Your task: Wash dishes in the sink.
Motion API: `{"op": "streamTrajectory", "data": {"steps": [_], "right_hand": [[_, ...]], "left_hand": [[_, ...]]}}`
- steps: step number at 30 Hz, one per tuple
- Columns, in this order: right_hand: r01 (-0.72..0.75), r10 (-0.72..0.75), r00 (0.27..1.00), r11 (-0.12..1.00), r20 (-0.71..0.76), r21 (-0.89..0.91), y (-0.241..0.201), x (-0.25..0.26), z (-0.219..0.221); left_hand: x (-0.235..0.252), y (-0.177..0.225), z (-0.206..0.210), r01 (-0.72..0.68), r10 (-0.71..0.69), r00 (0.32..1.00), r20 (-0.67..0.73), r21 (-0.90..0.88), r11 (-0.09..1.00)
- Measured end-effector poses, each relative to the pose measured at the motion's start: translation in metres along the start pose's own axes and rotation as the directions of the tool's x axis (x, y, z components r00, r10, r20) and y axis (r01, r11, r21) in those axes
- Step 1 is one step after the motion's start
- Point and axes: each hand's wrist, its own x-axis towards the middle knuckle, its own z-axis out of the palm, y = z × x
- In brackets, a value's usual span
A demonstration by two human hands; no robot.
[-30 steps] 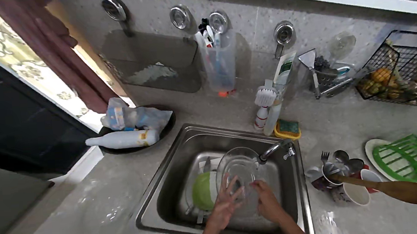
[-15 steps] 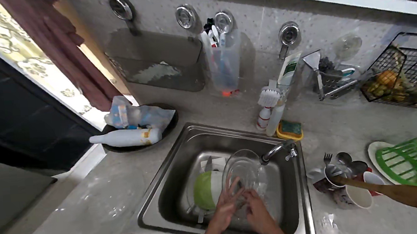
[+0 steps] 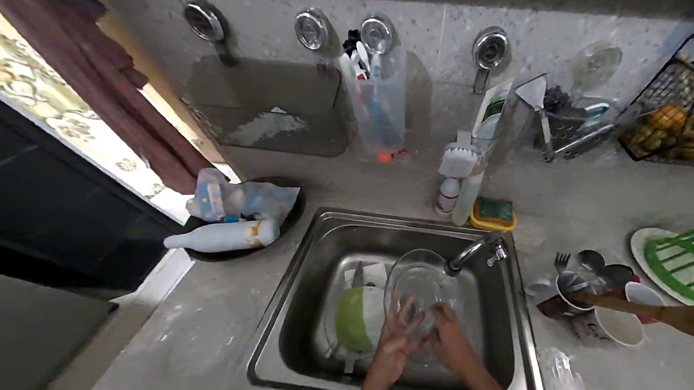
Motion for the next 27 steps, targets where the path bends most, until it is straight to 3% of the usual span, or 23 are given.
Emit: {"op": "streamTrajectory", "data": {"steps": [4, 8, 11, 13, 16, 18, 22, 25, 27], "right_hand": [[-0.111, 0.110, 0.994, 0.993, 0.017, 0.041, -0.004, 0.007, -0.008], [0.081, -0.073, 0.996, 0.979, -0.052, 0.186, -0.017, -0.013, 0.009], [-0.070, 0.077, 0.993, 0.995, -0.088, 0.076, -0.006, 0.007, -0.004], [-0.131, 0.135, 0.988, 0.990, -0.080, 0.052, -0.013, 0.012, -0.006], [0.066, -0.061, 0.997, 0.989, -0.039, 0.131, -0.032, -0.007, 0.013], [0.170, -0.172, 0.985, 0.950, -0.015, 0.261, -0.031, -0.005, 0.013], [-0.035, 0.099, 0.992, 0.809, -0.076, 0.586, -0.010, 0.044, -0.020], [-0.061, 0.210, 0.970, 0.693, -0.120, 0.719, -0.009, 0.070, -0.042], [-0.099, 0.300, 0.950, 0.552, -0.087, 0.828, -0.013, 0.076, -0.047]], "left_hand": [[0.003, 0.001, 0.005, 0.025, -0.025, 1.000, -0.007, 0.038, 0.999], [0.006, 0.002, 0.004, -0.015, 0.016, 1.000, -0.009, 0.035, 0.999], [0.003, 0.003, 0.007, -0.019, 0.020, 1.000, 0.014, -0.070, 0.997], [0.003, 0.008, 0.012, -0.013, 0.013, 1.000, -0.004, -0.004, 1.000], [0.004, 0.003, 0.003, -0.050, 0.051, 0.999, -0.001, 0.114, 0.992], [0.004, 0.001, -0.001, -0.061, 0.063, 0.998, -0.016, 0.080, 0.995], [-0.006, 0.006, 0.005, 0.025, -0.029, 0.998, -0.047, -0.078, 0.997], [-0.005, 0.004, 0.005, 0.042, -0.046, 0.998, -0.041, -0.075, 0.996], [-0.005, -0.002, 0.005, 0.054, -0.059, 0.997, -0.057, -0.090, 0.994]]}}
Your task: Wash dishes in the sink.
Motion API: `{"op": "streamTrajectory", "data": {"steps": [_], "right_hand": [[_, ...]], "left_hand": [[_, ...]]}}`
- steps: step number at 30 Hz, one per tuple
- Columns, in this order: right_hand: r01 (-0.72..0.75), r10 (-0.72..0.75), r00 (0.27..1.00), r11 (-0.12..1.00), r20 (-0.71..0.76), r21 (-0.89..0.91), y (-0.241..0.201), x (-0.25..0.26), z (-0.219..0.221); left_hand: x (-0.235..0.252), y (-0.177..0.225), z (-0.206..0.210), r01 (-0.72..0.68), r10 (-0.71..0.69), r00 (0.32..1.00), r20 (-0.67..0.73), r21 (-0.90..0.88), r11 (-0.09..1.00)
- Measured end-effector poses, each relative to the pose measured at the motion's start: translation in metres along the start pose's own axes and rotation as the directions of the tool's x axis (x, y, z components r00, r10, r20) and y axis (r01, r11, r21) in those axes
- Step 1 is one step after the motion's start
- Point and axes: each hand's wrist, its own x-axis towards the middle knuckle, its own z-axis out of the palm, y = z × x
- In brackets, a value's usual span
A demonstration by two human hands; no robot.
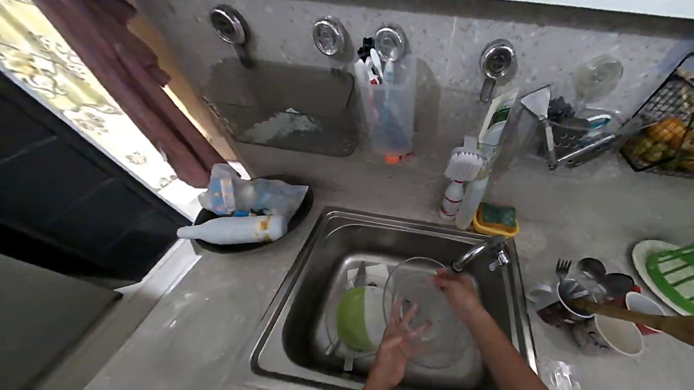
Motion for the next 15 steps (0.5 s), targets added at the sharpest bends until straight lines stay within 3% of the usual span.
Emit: {"op": "streamTrajectory", "data": {"steps": [5, 11, 13, 14, 15], "right_hand": [[-0.136, 0.146, 0.988, 0.971, -0.040, 0.198, 0.009, 0.008, 0.003], [-0.023, 0.034, 0.996, 0.990, -0.077, 0.142, 0.026, 0.001, 0.018], [0.117, -0.122, 0.992, 0.988, -0.040, -0.104, 0.028, -0.004, 0.012], [0.197, -0.205, 0.979, 0.918, 0.011, -0.343, 0.023, -0.011, 0.005], [0.246, -0.266, 0.963, 0.777, 0.052, -0.580, 0.016, -0.023, -0.004]], "left_hand": [[-0.004, -0.009, 0.008, 0.109, -0.106, 0.978, -0.181, 0.001, 0.994], [-0.007, -0.023, 0.018, 0.198, -0.190, 0.951, -0.245, 0.009, 0.980], [-0.007, -0.021, 0.020, 0.206, -0.197, 0.947, -0.255, 0.009, 0.978], [-0.006, -0.018, 0.018, 0.198, -0.187, 0.947, -0.261, 0.016, 0.980], [-0.006, -0.014, 0.015, 0.190, -0.177, 0.945, -0.276, 0.020, 0.982]]}}
